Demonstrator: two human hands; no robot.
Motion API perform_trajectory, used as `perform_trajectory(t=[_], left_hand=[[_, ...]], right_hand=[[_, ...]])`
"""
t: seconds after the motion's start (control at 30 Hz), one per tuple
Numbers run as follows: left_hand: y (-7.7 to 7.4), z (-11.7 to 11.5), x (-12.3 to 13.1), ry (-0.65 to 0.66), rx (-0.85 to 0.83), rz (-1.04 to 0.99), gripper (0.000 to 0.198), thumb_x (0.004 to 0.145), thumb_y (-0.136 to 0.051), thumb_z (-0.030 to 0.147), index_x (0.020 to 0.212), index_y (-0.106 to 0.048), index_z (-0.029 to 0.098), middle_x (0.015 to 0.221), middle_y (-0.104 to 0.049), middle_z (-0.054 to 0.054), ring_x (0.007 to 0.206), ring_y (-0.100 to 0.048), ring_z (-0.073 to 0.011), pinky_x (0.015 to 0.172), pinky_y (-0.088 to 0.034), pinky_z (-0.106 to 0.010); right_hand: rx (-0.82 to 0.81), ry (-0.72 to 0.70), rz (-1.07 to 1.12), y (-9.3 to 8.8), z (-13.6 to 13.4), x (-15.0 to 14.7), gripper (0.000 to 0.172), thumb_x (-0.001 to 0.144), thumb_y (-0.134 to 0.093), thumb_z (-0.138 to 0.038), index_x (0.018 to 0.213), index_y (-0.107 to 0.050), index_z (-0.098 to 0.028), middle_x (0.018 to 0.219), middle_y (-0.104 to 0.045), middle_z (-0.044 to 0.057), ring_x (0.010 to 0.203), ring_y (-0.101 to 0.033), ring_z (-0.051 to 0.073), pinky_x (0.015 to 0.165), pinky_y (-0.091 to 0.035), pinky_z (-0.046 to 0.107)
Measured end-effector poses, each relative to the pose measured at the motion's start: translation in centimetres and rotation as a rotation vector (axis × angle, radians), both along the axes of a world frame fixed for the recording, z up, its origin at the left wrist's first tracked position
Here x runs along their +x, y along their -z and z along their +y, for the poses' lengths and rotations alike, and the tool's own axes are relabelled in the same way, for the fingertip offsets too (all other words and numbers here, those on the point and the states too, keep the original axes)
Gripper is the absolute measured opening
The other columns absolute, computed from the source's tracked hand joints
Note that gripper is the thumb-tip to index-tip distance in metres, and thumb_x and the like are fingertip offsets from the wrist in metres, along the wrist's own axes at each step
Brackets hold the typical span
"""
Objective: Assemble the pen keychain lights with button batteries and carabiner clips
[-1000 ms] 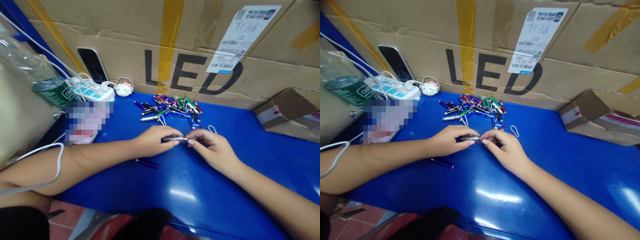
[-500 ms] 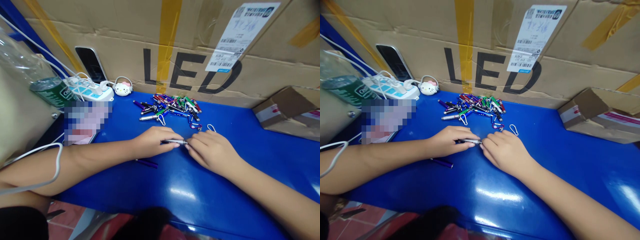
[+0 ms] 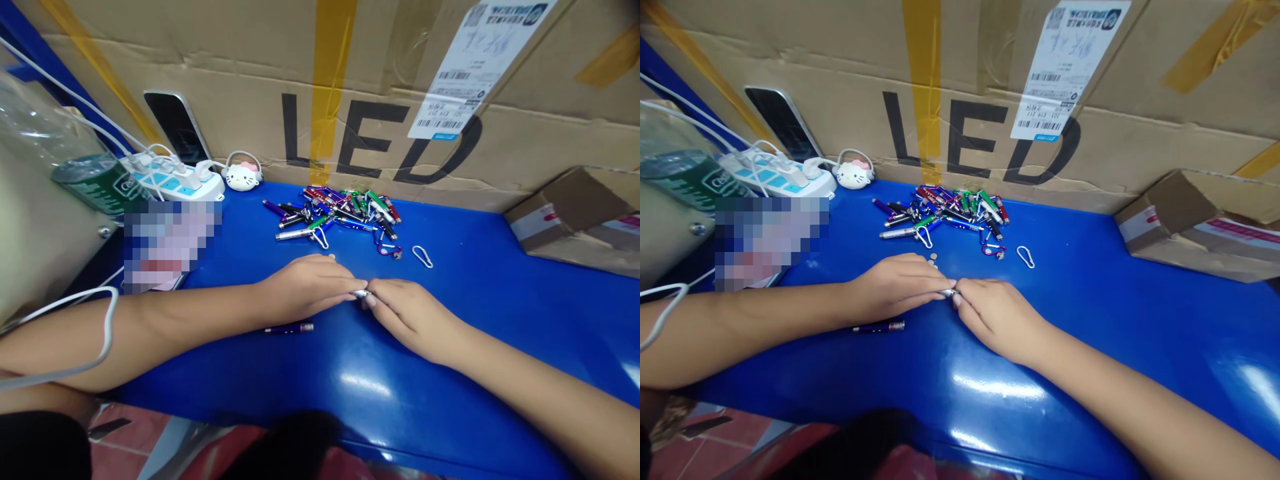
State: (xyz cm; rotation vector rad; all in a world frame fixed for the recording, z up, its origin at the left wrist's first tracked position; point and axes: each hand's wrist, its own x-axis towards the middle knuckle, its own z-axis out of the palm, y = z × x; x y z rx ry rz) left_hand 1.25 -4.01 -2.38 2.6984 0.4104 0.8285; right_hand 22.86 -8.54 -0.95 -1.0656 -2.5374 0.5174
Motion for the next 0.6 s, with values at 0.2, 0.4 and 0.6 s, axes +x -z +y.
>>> perform_trajectory(t=[0.2, 0.4, 0.6], left_hand=[[-1.8, -0.7, 0.0, -0.076, -0.063, 0.044, 0.03, 0.098, -0.037, 0.029, 0.1, -0.067, 0.026, 0.099, -0.072, 0.002, 0.084, -0.064, -0.0095, 0.072, -0.038, -0.024], [-1.8, -0.7, -0.6, -0.052, 0.002, 0.106, 0.039, 0.099, -0.027, 0.032, 0.113, -0.063, 0.029, 0.112, -0.069, -0.001, 0.092, -0.064, -0.0141, 0.07, -0.035, -0.029], [-1.3, -0.6, -0.9, 0.0, 0.098, 0.072, 0.034, 0.098, -0.031, 0.025, 0.118, -0.059, 0.026, 0.113, -0.068, -0.004, 0.094, -0.064, -0.0151, 0.068, -0.036, -0.029]], right_hand=[[-0.466, 0.084, 0.333, -1.1, -0.6, -0.7, 0.029, 0.097, -0.033, -0.03, 0.076, -0.051, -0.02, 0.058, -0.046, -0.004, 0.052, -0.043, 0.01, 0.051, -0.037, 0.022], [-0.746, 0.152, 0.483, -1.5, -1.2, -1.0, 0.034, 0.096, -0.035, -0.038, 0.071, -0.049, -0.019, 0.052, -0.04, -0.006, 0.045, -0.035, 0.008, 0.045, -0.031, 0.022], [-0.853, 0.119, 0.541, -1.6, -1.0, -1.1, 0.037, 0.096, -0.032, -0.039, 0.067, -0.045, -0.021, 0.045, -0.038, -0.007, 0.041, -0.031, 0.009, 0.044, -0.03, 0.023]])
